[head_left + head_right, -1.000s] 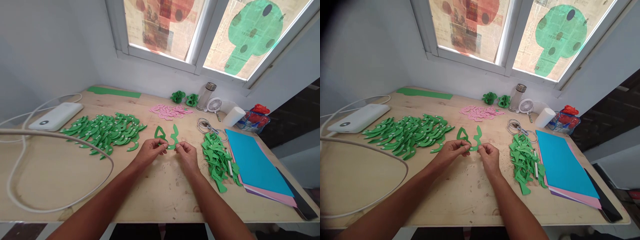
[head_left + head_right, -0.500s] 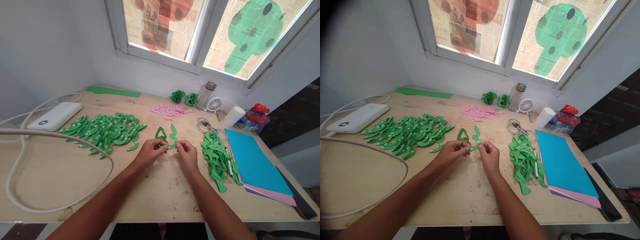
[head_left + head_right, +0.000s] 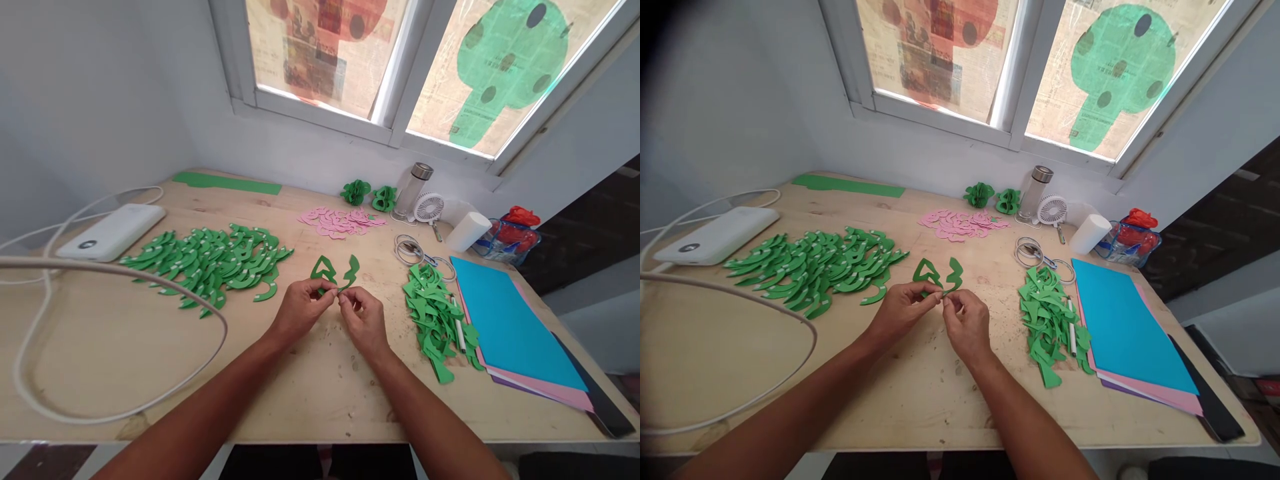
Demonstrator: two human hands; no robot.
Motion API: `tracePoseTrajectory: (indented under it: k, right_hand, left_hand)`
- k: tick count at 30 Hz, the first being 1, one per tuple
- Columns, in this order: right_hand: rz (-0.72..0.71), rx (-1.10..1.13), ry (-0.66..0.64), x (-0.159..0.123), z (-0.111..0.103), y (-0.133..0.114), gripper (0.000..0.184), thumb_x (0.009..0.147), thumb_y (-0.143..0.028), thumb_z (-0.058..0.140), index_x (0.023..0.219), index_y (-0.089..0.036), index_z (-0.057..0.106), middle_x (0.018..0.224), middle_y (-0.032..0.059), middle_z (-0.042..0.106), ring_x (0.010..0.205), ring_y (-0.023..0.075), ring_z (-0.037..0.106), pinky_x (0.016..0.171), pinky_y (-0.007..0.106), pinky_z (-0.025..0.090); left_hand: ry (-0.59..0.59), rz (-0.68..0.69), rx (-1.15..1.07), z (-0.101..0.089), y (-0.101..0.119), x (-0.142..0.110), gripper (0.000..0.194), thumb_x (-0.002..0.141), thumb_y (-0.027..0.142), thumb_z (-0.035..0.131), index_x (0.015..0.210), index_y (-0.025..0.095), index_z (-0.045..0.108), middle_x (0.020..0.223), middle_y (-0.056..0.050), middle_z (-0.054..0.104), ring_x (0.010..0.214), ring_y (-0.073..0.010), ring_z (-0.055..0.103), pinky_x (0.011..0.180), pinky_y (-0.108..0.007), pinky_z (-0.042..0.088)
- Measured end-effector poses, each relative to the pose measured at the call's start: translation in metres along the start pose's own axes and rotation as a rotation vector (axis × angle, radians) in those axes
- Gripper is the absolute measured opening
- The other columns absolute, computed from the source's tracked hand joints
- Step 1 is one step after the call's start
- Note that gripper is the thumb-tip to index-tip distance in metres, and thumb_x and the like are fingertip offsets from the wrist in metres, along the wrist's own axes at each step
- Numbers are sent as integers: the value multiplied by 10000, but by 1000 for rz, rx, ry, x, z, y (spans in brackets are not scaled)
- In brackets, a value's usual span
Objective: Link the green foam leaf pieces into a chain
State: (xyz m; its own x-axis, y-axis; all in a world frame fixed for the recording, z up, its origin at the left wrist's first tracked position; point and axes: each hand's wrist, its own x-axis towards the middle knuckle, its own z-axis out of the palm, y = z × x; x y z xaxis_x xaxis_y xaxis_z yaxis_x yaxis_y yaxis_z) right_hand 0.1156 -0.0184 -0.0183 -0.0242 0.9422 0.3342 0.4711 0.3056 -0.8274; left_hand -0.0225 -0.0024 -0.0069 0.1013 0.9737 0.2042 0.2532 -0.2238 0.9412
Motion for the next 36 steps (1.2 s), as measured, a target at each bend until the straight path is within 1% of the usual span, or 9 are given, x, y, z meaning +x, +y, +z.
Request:
tracePoseTrajectory:
  k: [7,12,18,24,30,32,36]
  right_hand:
    - [92,25,0,0,0,1,180,761,-282,504,677,-173,619,597,-2,581,537,119,472,522,233,359]
    - [132,54,14,1,2,4,197,746,-307,515,654,-168,619,546,-15,556,489,107,446,487,223,348]
    - [175,60,27,1,4,6,173,717,-294,515,622,-173,594,510,-29,511,468,103,415,466,220,329]
    - [177,55,25,1,5,6,151,708,-278,508,635,-171,585,528,-31,497,485,104,418,480,219,331]
    - [168,41,28,1,2,5,157,723,-272,504,628,-174,581,529,-30,507,487,109,436,488,224,335]
    - [148,19,26,1,2,5,156,732,-266,501,646,-172,591,551,-23,523,510,114,446,505,226,342]
    - [117,-8,5,0,2,5,169,752,-257,487,655,-172,596,574,-16,538,534,116,455,526,226,346]
  left_hand:
    - [19,2,91,0,2,-2,159,699,276,588,684,172,708,693,-17,708,642,-167,616,597,-248,460]
    - [10,54,117,1,-2,-2,148,694,249,589,717,194,725,743,-7,726,686,-173,640,663,-260,479]
    - [19,98,190,3,0,-3,157,696,215,582,725,206,736,739,-17,728,661,-172,641,661,-265,477]
    - [12,73,185,2,1,-3,164,704,202,579,743,200,738,746,-11,730,679,-172,650,661,-256,471]
    - [-59,66,117,0,-1,-1,171,725,230,583,787,201,739,775,-13,732,706,-171,652,655,-244,471]
    - [-50,62,123,1,0,-1,170,725,233,581,782,196,738,763,-16,731,693,-171,649,643,-245,467]
    - [9,60,162,2,3,-2,159,712,224,573,719,182,726,714,-20,723,660,-167,640,618,-243,458]
